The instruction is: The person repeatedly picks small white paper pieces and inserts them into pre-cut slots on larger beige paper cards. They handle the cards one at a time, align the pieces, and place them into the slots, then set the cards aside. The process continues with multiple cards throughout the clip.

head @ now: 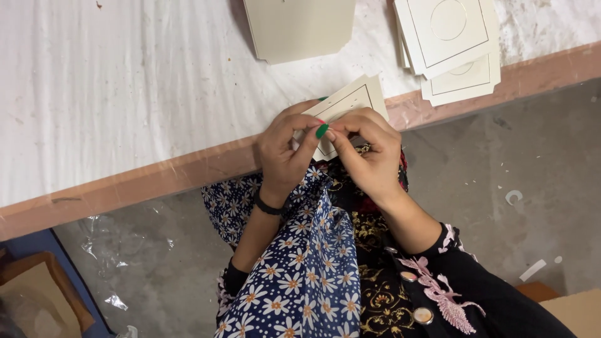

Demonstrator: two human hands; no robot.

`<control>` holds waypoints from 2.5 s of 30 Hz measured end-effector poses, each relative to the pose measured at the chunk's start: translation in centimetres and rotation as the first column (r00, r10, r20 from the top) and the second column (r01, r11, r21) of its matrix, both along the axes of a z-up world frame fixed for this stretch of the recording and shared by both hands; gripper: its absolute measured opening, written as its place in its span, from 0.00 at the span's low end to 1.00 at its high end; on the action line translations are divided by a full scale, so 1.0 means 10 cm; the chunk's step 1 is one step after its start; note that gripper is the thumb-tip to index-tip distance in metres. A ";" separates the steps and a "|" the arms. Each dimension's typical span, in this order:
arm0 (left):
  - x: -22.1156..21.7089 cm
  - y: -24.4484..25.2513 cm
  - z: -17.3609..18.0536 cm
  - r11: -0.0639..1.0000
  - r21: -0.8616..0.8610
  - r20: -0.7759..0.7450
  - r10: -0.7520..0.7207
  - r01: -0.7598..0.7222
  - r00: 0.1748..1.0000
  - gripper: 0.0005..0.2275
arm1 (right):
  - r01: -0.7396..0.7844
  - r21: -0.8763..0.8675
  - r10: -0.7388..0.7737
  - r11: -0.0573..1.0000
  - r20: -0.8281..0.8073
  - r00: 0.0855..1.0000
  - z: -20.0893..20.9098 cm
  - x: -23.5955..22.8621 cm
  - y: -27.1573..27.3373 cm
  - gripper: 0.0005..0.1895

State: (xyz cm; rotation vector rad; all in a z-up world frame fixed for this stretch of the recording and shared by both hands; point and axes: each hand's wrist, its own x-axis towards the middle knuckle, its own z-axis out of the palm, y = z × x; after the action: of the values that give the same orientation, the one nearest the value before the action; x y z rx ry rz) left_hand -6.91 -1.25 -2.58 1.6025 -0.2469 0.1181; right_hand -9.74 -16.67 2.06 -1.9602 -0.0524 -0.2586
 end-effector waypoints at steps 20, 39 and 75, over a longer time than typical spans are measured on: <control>-0.30 0.02 0.03 0.998 0.017 0.072 0.059 -0.060 0.996 0.10 | 0.055 0.304 -0.036 0.951 -0.069 0.997 0.24 -0.13 -0.12 0.02; -0.37 0.01 0.47 0.998 0.060 0.272 -0.009 -0.007 0.962 0.11 | 0.054 0.268 -0.026 0.962 -0.107 0.994 0.35 -0.23 -0.12 0.03; -0.41 -0.08 0.55 0.865 0.364 0.399 0.190 -0.345 0.897 0.06 | -0.102 -0.037 0.108 0.994 0.217 0.970 0.37 -0.21 -0.05 0.05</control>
State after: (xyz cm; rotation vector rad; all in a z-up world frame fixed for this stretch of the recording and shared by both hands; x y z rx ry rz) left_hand -11.00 -2.06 2.91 2.0484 -0.3374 0.6139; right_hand -11.88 -17.15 5.79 -1.9401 -0.3037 -0.4050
